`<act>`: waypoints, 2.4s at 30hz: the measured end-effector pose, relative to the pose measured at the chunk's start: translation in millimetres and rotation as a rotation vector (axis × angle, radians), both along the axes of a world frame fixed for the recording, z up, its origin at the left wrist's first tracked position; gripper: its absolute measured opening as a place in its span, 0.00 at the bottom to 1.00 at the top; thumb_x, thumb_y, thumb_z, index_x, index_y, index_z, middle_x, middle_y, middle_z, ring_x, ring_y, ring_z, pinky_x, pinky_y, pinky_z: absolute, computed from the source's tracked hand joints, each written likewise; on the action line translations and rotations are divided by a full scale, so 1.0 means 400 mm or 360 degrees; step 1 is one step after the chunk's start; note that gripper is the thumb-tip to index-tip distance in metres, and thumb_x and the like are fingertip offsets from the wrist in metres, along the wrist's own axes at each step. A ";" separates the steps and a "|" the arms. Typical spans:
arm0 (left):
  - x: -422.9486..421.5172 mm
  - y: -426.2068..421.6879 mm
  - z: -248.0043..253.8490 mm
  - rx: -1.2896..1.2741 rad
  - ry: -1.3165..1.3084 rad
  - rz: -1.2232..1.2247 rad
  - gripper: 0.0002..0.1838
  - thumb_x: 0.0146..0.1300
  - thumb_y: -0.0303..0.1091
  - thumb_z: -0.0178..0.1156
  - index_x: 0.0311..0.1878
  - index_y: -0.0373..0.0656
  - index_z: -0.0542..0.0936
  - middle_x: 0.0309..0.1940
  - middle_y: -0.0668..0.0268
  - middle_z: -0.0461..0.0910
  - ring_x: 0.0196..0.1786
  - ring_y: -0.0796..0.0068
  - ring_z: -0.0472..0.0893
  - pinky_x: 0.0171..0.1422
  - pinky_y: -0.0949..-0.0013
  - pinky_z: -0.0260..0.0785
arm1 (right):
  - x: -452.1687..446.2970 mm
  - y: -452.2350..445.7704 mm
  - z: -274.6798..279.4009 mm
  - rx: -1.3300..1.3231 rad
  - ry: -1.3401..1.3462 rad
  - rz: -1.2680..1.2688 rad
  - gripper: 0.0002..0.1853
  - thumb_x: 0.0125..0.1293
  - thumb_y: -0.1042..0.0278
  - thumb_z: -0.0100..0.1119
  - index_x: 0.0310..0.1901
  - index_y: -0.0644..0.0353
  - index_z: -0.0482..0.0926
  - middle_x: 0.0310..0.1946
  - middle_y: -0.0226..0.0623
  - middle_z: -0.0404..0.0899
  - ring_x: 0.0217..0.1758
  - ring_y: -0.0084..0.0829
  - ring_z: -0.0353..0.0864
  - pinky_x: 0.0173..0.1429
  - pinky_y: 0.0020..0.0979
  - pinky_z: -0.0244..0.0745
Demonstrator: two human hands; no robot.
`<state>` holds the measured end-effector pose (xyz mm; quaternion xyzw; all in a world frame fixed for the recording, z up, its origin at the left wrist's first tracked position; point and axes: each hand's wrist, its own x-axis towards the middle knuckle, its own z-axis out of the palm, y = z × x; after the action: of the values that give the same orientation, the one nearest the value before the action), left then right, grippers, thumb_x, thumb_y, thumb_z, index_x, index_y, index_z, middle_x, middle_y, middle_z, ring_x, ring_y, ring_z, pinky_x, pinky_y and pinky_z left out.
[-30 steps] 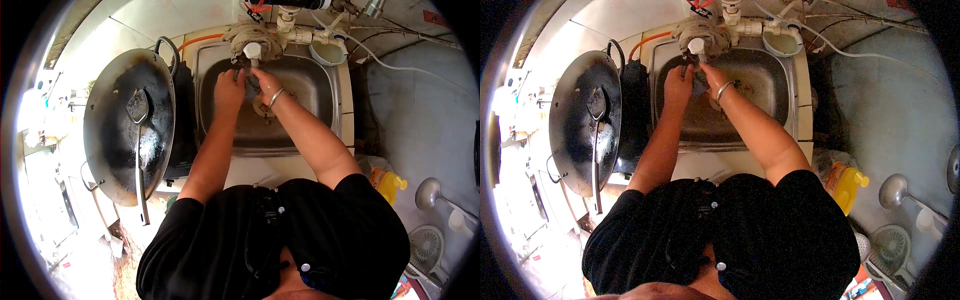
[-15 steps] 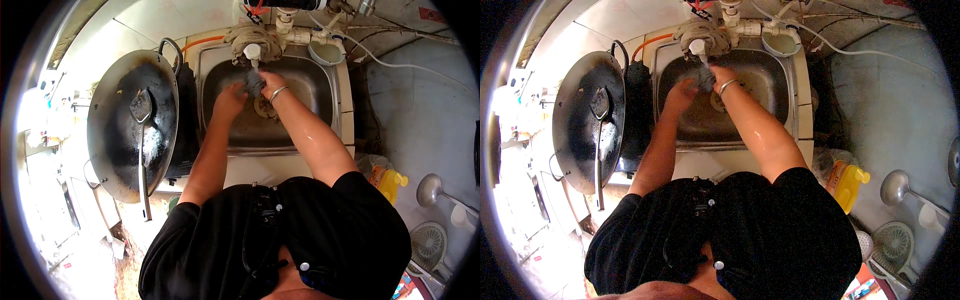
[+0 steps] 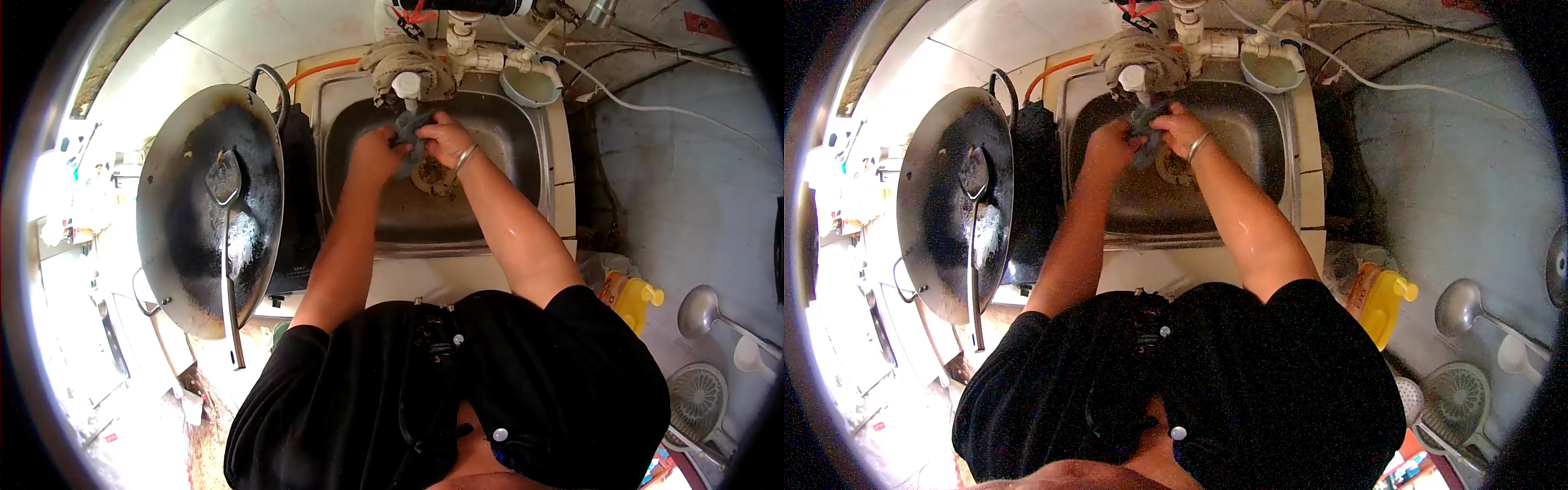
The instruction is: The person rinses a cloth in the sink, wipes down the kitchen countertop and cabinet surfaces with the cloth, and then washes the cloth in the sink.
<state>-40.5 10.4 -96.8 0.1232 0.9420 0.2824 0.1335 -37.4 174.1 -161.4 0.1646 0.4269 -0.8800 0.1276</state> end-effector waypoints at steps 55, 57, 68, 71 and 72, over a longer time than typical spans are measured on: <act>0.028 0.071 -0.063 0.0537 0.0499 0.0127 0.21 0.57 0.40 0.59 0.52 0.40 0.75 0.59 0.39 0.64 0.59 0.38 0.66 0.60 0.53 0.65 | -0.032 -0.069 0.015 -0.0399 -0.0550 -0.0184 0.21 0.66 0.47 0.41 0.47 0.53 0.74 0.41 0.34 0.77 0.42 0.37 0.77 0.47 0.40 0.75; 0.028 0.068 -0.055 0.0595 0.0369 0.0086 0.22 0.59 0.43 0.58 0.53 0.39 0.74 0.60 0.39 0.63 0.60 0.38 0.66 0.61 0.52 0.64 | -0.049 -0.055 -0.009 -0.0563 -0.0552 -0.0258 0.20 0.66 0.49 0.42 0.46 0.53 0.74 0.40 0.34 0.78 0.40 0.37 0.77 0.46 0.40 0.75; -0.002 0.041 -0.003 0.0404 0.0167 0.0065 0.30 0.53 0.43 0.62 0.56 0.38 0.68 0.52 0.45 0.70 0.54 0.43 0.71 0.56 0.53 0.66 | -0.066 -0.068 -0.003 -0.0570 -0.0343 -0.0425 0.13 0.63 0.60 0.49 0.43 0.58 0.75 0.40 0.36 0.78 0.43 0.36 0.77 0.48 0.39 0.73; 0.010 0.048 -0.041 0.0502 0.0520 -0.0114 0.27 0.50 0.43 0.64 0.50 0.36 0.72 0.47 0.46 0.71 0.51 0.43 0.71 0.53 0.53 0.67 | -0.072 -0.062 -0.027 -0.0515 -0.0333 -0.0304 0.13 0.63 0.58 0.48 0.40 0.57 0.76 0.37 0.37 0.80 0.41 0.36 0.79 0.49 0.37 0.75; 0.013 0.056 -0.031 0.0506 0.0519 -0.0118 0.27 0.50 0.43 0.64 0.50 0.36 0.72 0.47 0.46 0.71 0.51 0.43 0.71 0.53 0.53 0.67 | -0.066 -0.064 -0.024 -0.0513 -0.0333 -0.0308 0.13 0.63 0.58 0.48 0.40 0.57 0.76 0.37 0.37 0.80 0.41 0.36 0.79 0.49 0.37 0.75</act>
<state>-35.5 32.7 -109.2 0.2211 0.8896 0.3984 -0.0313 -63.8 148.6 -171.1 0.2728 0.2474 -0.9231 0.1106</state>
